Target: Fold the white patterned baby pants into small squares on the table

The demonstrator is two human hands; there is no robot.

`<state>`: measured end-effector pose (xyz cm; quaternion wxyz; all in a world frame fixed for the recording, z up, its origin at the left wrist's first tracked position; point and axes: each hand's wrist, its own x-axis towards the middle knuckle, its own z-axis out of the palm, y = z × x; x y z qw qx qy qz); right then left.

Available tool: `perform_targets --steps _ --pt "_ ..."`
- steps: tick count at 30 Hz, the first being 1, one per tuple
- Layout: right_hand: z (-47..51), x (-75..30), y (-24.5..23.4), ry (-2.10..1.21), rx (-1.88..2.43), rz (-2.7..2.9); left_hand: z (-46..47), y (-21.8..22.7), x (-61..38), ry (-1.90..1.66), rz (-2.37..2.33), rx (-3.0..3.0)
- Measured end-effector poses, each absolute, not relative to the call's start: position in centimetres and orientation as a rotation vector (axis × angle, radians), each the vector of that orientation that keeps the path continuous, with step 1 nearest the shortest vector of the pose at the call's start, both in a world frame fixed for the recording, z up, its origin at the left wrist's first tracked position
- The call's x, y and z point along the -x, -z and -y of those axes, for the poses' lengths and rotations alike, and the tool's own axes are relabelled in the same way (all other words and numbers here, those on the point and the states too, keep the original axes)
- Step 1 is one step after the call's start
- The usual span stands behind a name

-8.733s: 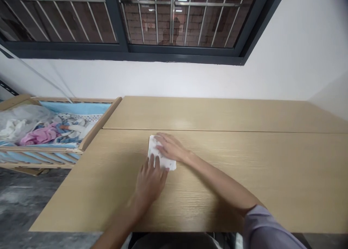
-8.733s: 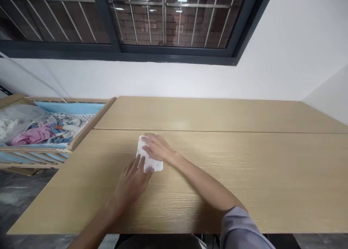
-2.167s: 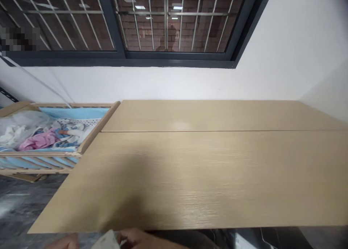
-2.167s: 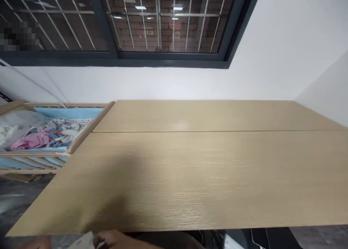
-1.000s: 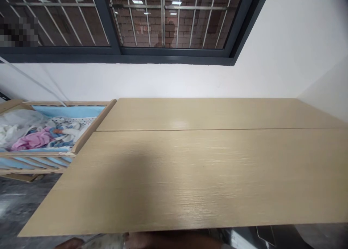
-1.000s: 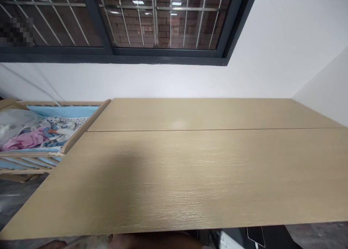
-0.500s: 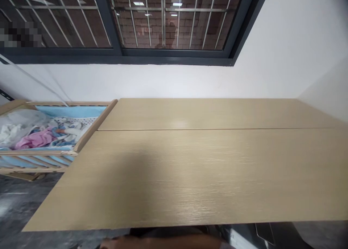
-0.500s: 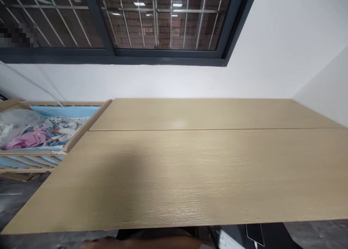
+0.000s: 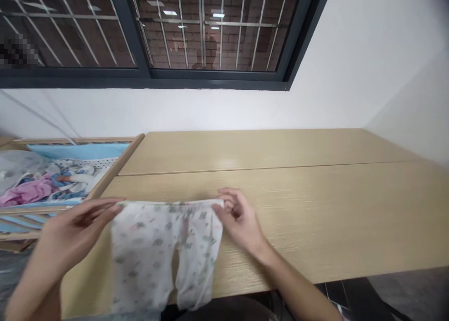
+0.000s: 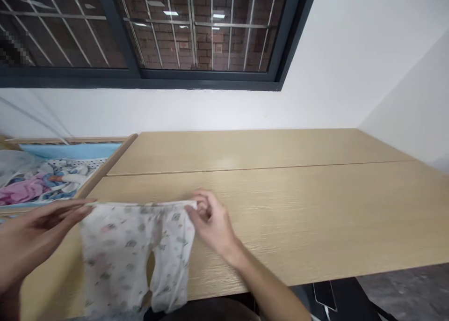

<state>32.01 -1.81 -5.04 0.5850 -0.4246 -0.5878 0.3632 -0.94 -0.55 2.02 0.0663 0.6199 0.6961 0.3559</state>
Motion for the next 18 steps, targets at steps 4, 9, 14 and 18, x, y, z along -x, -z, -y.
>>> perform_targets --steps 4,9,14,18 --pt "-3.8 -38.1 3.9 -0.700 1.176 1.500 -6.2 -1.9 -4.8 -0.984 -1.754 -2.030" --pt "-12.8 -42.0 7.1 -0.836 1.311 1.621 -14.1 2.3 -9.4 -0.775 -1.660 -2.093" --pt "-19.2 -41.6 12.7 -0.889 1.479 1.537 -19.0 5.6 -12.1 -0.558 -1.798 -2.107" --pt "-21.5 -41.0 15.5 -0.874 1.537 1.521 -17.5 5.3 -14.6 -0.471 -1.882 -2.222"
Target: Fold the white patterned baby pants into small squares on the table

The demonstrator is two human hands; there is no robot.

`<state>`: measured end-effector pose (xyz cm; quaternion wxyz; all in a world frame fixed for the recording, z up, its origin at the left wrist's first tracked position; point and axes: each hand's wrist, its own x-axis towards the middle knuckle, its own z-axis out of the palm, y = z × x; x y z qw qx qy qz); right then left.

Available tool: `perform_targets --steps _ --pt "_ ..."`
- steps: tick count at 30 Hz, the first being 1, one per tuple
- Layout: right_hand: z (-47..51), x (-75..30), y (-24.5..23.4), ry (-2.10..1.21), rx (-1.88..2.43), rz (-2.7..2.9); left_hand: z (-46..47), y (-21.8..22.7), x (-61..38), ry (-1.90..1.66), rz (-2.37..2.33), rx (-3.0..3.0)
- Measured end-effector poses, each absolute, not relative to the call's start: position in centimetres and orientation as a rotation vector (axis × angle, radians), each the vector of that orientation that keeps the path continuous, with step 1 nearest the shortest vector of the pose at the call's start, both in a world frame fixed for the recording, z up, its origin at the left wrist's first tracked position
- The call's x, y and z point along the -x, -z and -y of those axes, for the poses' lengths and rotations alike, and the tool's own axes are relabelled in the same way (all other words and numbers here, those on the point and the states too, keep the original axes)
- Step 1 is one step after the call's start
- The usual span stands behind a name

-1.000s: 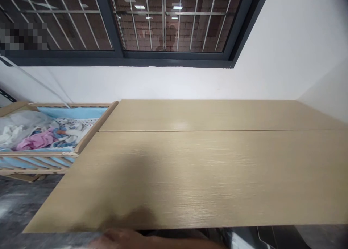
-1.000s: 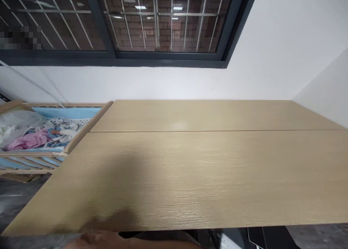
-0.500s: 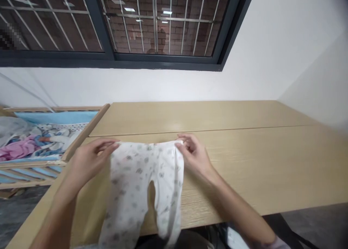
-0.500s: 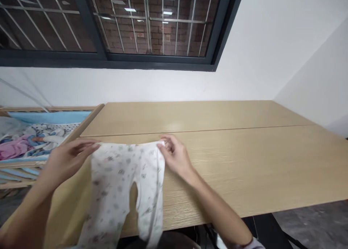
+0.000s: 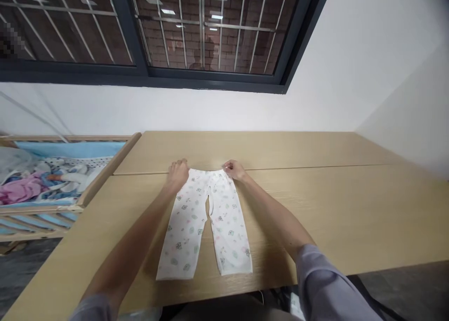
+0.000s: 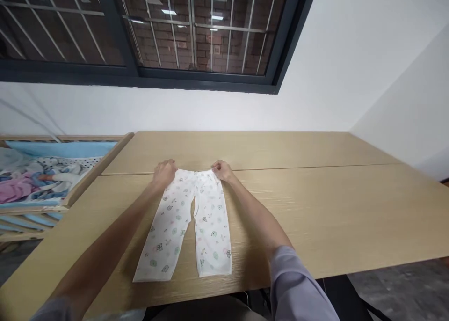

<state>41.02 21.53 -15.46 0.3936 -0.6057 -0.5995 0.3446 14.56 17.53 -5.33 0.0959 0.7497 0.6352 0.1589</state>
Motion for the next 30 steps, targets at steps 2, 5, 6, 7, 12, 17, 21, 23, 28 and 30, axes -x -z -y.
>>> perform_targets --steps 2,5,6,7,12,17,21,23,28,30 --pt "-22.1 -41.1 16.2 -0.851 1.554 1.536 -14.2 5.2 -16.4 -0.430 -1.831 -2.321" --pt "-22.5 -41.7 16.7 -0.812 1.586 1.571 -6.6 6.1 -19.7 -0.274 -1.600 -2.439" --pt "-22.6 -41.9 16.8 -0.804 1.601 1.585 -3.9 6.6 -20.8 -0.221 -1.510 -2.460" --pt "-22.6 -42.1 16.8 -0.799 1.618 1.601 -1.3 7.3 -22.0 -0.160 -1.407 -2.481" --pt "-22.1 -42.4 16.7 -0.808 1.682 1.690 6.3 10.7 -25.8 0.159 -1.145 -2.487" --pt "-21.5 -41.6 14.9 -0.797 1.689 1.711 6.2 10.8 -25.3 0.073 -1.109 -2.404" --pt "-21.4 -39.8 12.4 -0.800 1.659 1.717 6.1 8.9 -22.6 -0.188 -1.197 -2.188" --pt "-21.5 -38.5 11.1 -0.808 1.638 1.724 6.4 7.8 -20.7 -0.330 -1.221 -2.030" --pt "-22.4 -34.1 8.9 -0.834 1.629 1.746 7.8 7.6 -14.7 -0.590 -1.398 -1.677" --pt "-22.8 -32.0 8.8 -0.825 1.628 1.773 8.3 8.6 -12.2 -0.656 -1.544 -1.641"
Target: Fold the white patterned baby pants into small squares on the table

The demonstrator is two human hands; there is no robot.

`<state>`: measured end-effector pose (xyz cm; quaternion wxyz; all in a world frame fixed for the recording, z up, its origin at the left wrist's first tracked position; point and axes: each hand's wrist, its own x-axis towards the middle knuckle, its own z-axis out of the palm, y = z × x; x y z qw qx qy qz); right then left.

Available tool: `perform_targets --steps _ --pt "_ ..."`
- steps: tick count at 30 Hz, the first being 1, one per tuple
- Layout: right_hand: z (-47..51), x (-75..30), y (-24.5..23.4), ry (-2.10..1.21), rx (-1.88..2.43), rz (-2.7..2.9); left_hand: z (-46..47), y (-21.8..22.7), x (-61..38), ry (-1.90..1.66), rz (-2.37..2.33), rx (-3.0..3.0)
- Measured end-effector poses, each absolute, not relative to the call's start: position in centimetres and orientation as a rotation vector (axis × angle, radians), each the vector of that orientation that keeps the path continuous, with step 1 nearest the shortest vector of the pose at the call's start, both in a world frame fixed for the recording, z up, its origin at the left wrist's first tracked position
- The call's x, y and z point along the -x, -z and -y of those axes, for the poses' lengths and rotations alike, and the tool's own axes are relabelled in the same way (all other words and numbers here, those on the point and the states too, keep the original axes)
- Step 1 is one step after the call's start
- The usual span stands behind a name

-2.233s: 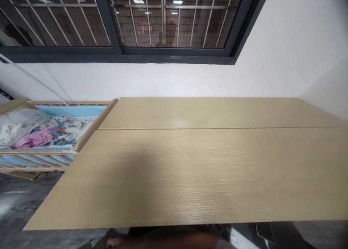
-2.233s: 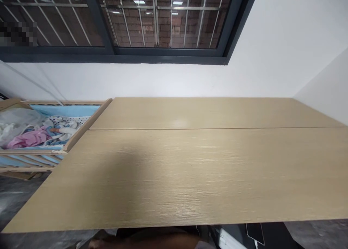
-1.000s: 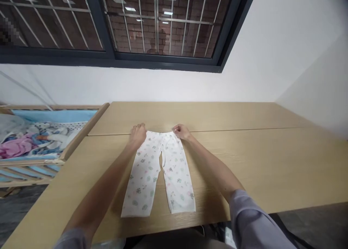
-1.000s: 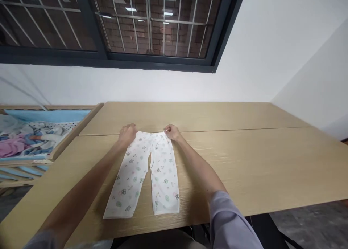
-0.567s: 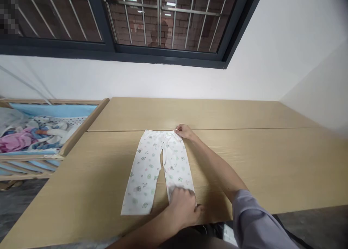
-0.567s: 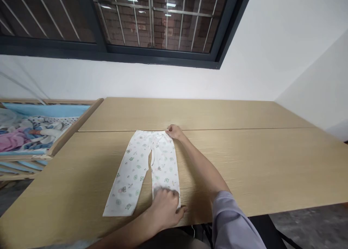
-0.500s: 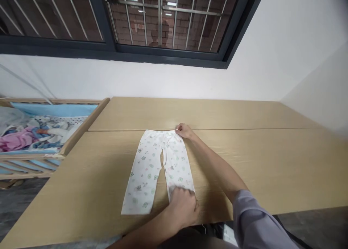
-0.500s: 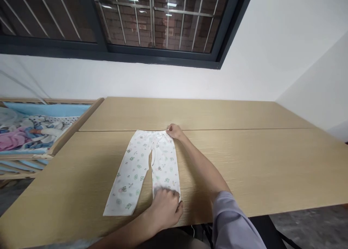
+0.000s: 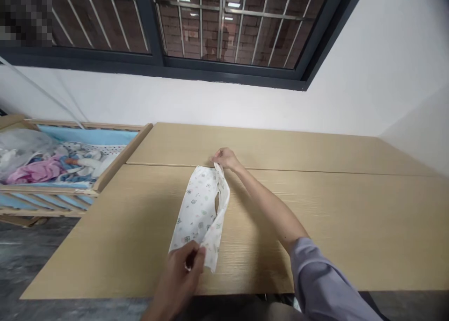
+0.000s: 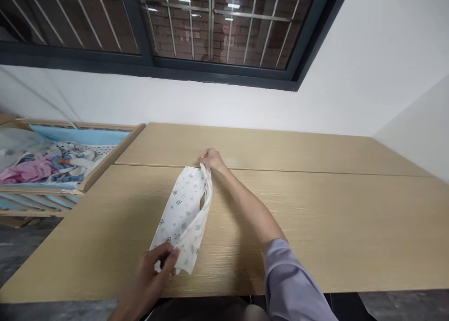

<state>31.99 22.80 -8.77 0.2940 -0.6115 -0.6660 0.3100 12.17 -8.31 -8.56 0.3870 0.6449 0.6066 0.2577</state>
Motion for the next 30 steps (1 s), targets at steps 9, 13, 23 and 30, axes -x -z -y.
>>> perform_targets --steps 9,13,23,30 --pt "-23.9 -24.2 11.5 -0.693 1.712 1.901 9.4 10.9 -7.0 -0.318 -2.020 -1.681" --pt "-24.1 -23.0 11.8 -0.669 1.753 1.964 9.6 11.6 -6.9 -0.158 -2.051 -1.701" --pt "-19.5 -23.1 9.4 -0.521 1.583 2.156 10.5 11.1 -7.2 -0.142 -2.322 -2.078" --pt "-7.3 -23.6 9.0 -0.456 0.574 2.758 12.8 13.7 -9.3 -0.580 -1.983 -2.692"
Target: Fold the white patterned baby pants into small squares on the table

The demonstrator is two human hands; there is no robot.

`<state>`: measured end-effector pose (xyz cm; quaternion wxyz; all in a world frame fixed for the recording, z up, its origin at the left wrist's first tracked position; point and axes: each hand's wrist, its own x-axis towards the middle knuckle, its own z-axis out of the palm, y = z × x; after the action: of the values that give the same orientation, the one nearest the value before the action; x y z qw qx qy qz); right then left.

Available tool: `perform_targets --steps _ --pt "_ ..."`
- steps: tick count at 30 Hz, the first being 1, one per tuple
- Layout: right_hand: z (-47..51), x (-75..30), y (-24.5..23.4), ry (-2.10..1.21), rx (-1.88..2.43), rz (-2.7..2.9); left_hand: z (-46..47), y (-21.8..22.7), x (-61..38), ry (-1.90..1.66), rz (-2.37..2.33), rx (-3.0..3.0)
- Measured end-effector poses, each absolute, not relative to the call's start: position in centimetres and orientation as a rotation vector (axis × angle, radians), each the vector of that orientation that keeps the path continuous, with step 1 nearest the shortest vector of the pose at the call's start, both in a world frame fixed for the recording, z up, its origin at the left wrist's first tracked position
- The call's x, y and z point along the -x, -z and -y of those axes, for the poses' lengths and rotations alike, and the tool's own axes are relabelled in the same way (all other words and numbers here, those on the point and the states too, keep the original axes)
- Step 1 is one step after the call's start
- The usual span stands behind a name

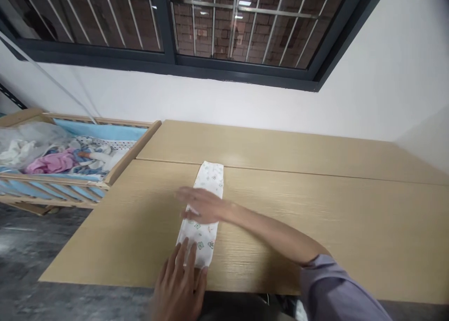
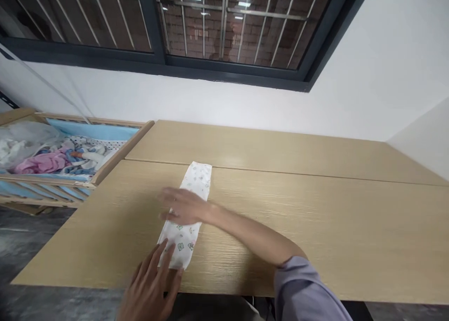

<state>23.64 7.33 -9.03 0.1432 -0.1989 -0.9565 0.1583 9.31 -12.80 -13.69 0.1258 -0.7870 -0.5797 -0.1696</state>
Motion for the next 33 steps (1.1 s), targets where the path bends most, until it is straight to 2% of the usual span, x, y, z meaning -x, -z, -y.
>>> perform_targets --steps 3,7,10,17,23,29,33 --pt "-3.0 -24.1 10.9 -0.424 0.279 2.883 13.7 15.2 -9.8 0.356 1.655 2.311" --pt "-1.6 -24.9 13.7 -0.420 0.198 2.897 14.0 16.0 -9.7 0.223 1.604 2.354" --pt "-4.5 -25.5 14.9 -0.462 0.349 2.926 14.1 16.2 -9.6 0.226 1.573 2.321" --pt "-17.1 -28.3 15.4 -0.454 1.051 2.851 14.1 16.3 -9.4 0.187 1.572 2.328" --pt "-22.4 -29.4 14.7 -0.294 1.193 2.867 14.1 15.9 -9.5 0.175 1.510 2.290" --pt "-16.5 -28.6 12.9 -0.138 0.996 2.758 13.5 15.8 -8.6 0.295 1.497 2.308" --pt "-7.2 -28.9 11.3 -0.267 0.555 2.855 12.0 14.9 -6.8 0.481 1.498 2.449"
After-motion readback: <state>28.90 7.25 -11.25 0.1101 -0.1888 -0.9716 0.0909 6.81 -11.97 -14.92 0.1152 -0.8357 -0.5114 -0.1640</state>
